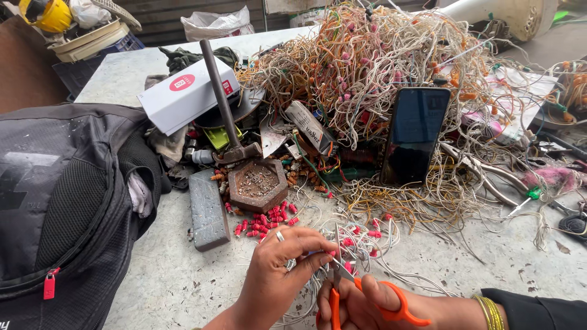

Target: The person uses orange-handled scissors to repeatedly cut small red plastic caps off the ends of thin white wires. The cut caps fall onto the table, and the trimmed wires are gathered in a small pile.

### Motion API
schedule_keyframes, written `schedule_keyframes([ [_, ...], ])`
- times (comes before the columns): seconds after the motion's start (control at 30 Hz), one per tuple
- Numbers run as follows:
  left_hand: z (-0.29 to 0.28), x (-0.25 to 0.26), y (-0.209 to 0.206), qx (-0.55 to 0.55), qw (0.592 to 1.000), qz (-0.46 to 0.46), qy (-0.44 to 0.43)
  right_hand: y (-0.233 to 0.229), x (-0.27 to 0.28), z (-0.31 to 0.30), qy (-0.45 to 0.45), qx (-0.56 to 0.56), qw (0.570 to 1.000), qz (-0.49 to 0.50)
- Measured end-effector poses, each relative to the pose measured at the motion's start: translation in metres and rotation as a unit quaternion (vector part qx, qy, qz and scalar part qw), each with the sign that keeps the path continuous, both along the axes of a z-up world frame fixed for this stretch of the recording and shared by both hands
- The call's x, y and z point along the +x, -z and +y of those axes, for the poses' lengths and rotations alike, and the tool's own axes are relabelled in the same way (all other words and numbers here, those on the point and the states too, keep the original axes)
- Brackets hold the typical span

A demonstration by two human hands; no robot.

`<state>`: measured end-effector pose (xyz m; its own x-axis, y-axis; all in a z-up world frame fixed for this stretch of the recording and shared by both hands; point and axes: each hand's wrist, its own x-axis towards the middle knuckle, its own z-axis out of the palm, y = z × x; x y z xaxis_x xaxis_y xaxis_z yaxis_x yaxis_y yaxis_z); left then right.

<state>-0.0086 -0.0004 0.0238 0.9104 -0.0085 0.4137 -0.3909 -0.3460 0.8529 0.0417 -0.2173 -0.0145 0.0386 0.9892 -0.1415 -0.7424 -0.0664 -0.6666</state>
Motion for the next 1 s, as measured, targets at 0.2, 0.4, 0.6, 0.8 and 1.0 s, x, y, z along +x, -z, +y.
schedule_keyframes([
  [0.2, 0.001, 0.000, 0.002, 0.045, 0.999, -0.012, -0.015, 0.009, 0.000, 0.000, 0.000, 0.025, 1.000, 0.011],
  [0.4, 0.002, 0.000, 0.000, 0.074, 0.995, -0.063, -0.005, 0.019, 0.004, 0.004, -0.021, 0.028, 0.999, -0.009],
  [0.6, 0.004, 0.001, -0.002, 0.072, 0.996, -0.048, 0.010, 0.009, 0.009, -0.003, -0.021, -0.028, 0.998, -0.044],
  [0.8, 0.007, 0.001, -0.005, 0.048, 0.998, -0.042, 0.021, 0.002, 0.010, -0.007, 0.028, -0.022, 0.982, -0.184],
  [1.0, 0.009, 0.002, -0.008, 0.032, 0.998, -0.057, 0.027, 0.012, 0.008, 0.000, 0.075, -0.131, 0.964, -0.220],
])
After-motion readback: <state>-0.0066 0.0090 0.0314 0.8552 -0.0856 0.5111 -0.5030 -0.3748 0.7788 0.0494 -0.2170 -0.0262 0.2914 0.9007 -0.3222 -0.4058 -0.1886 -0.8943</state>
